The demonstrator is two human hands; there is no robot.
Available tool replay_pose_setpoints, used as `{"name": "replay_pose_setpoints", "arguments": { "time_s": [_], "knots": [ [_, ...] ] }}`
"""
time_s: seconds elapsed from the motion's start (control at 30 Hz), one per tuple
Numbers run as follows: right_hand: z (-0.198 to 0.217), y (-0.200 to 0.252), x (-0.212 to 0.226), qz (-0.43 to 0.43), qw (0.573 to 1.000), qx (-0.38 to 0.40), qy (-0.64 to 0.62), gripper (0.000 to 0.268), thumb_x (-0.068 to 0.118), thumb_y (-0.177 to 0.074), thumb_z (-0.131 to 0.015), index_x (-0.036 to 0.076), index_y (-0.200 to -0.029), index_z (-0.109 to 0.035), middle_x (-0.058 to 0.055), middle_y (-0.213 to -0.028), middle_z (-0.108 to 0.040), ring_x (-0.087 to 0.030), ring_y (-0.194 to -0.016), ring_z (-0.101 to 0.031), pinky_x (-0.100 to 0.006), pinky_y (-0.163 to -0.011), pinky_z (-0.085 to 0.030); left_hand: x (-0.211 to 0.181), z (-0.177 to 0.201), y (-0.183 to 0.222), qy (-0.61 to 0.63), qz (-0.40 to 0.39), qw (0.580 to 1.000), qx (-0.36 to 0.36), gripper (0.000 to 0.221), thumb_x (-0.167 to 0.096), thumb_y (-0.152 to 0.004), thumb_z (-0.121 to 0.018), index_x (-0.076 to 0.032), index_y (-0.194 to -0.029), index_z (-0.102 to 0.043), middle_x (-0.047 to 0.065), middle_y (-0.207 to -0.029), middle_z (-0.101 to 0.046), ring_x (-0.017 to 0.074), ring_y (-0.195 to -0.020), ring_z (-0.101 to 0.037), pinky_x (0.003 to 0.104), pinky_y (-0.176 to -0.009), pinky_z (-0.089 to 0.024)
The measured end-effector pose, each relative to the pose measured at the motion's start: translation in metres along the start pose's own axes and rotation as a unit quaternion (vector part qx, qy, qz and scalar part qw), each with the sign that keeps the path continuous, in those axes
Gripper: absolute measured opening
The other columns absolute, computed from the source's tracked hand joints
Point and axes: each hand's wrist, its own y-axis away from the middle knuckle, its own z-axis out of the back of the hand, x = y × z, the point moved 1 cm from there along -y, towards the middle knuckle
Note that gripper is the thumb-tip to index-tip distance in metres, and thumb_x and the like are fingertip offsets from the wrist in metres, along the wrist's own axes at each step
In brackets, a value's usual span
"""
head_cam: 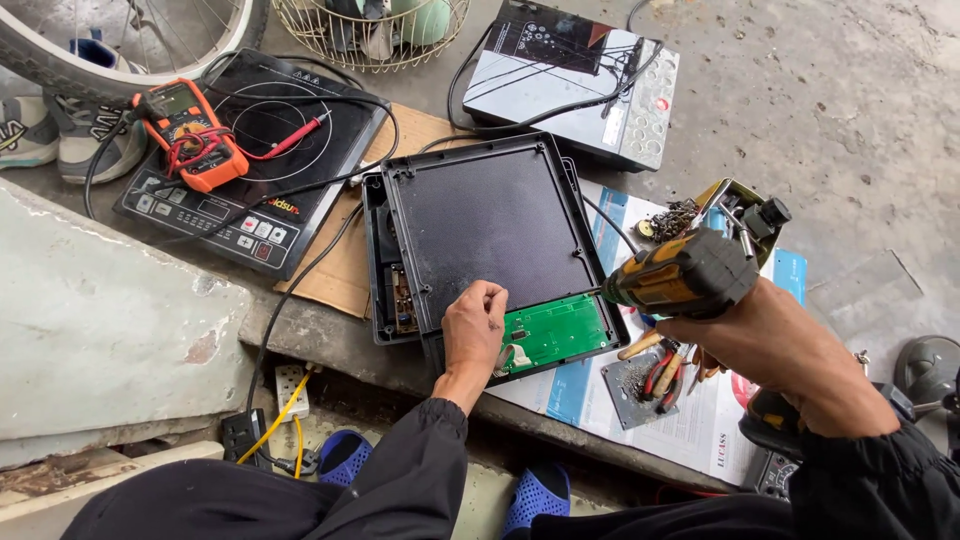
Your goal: Disassembling, inspecting, and cleaning the internal components of an induction cooktop housing.
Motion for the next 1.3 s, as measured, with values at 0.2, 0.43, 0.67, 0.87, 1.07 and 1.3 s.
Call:
{"name": "replay_pose_setpoints", "arguments": {
  "time_s": [0.2, 0.43, 0.67, 0.87, 1.07, 1.3],
  "knots": [
    [-0.003, -0.008, -0.008, 0.0, 1.0, 0.011, -0.005, 0.054, 0.016, -0.079, -0.094, 0.009, -0.132, -0.086, -0.019, -0.105, -0.092, -0.033, -0.074, -0.084, -0.041, -0.061, -0.063, -0.007, 0.002, -0.002, -0.043, 0.01, 0.999, 0.032, 0.026, -0.018, -0.101, -0.073, -0.007, -0.124, -0.079, 0.005, -0.096, -0.081, 0.0211, -0.074, -0.076, 0.037, -0.072, -0.065],
    [-0.001, -0.001, 0.003, -0.014, 0.999, 0.024, -0.023, 0.055, 0.011, -0.081, -0.093, 0.009, -0.135, -0.084, -0.018, -0.113, -0.092, -0.033, -0.081, -0.086, -0.042, -0.064, -0.066, -0.01, 0.003, 0.005, -0.04, 0.013, 0.998, 0.051, 0.011, -0.019, -0.102, -0.073, -0.011, -0.106, -0.078, 0.001, -0.098, -0.076, 0.0177, -0.071, -0.073, 0.037, -0.069, -0.063],
    [-0.005, -0.016, -0.007, -0.004, 1.0, 0.019, -0.009, 0.055, 0.016, -0.081, -0.094, 0.009, -0.135, -0.084, -0.022, -0.102, -0.091, -0.034, -0.069, -0.081, -0.041, -0.057, -0.063, -0.01, 0.003, 0.005, -0.041, 0.013, 0.997, 0.067, 0.008, -0.02, -0.1, -0.078, -0.012, -0.099, -0.078, -0.001, -0.096, -0.072, 0.0154, -0.072, -0.072, 0.034, -0.068, -0.063],
    [-0.007, -0.031, -0.008, 0.043, 0.998, 0.033, 0.027, 0.06, 0.017, -0.077, -0.096, 0.016, -0.135, -0.082, -0.012, -0.115, -0.091, -0.029, -0.096, -0.087, -0.039, -0.081, -0.067, -0.005, 0.0, 0.007, -0.054, -0.004, 0.996, 0.074, 0.009, -0.021, -0.1, -0.079, -0.012, -0.101, -0.077, 0.0, -0.101, -0.072, 0.0181, -0.077, -0.075, 0.036, -0.072, -0.065],
    [-0.008, -0.035, -0.014, 0.046, 0.998, 0.04, -0.001, 0.061, 0.015, -0.076, -0.095, 0.015, -0.135, -0.081, -0.015, -0.117, -0.091, -0.031, -0.101, -0.088, -0.043, -0.084, -0.069, -0.03, -0.017, 0.007, -0.077, -0.124, 0.986, 0.084, 0.014, -0.012, -0.097, -0.079, -0.008, -0.11, -0.076, 0.004, -0.1, -0.072, 0.0192, -0.066, -0.07, 0.037, -0.066, -0.063],
    [-0.004, -0.031, -0.018, 0.015, 1.0, 0.018, -0.017, 0.052, 0.014, -0.076, -0.098, 0.009, -0.126, -0.086, -0.018, -0.101, -0.091, -0.03, -0.073, -0.083, -0.037, -0.057, -0.06, -0.051, -0.073, -0.005, -0.078, -0.204, 0.965, 0.147, 0.032, -0.001, -0.089, -0.081, -0.005, -0.119, -0.072, 0.011, -0.107, -0.069, 0.0337, -0.081, -0.077, 0.048, -0.081, -0.065]
  ]
}}
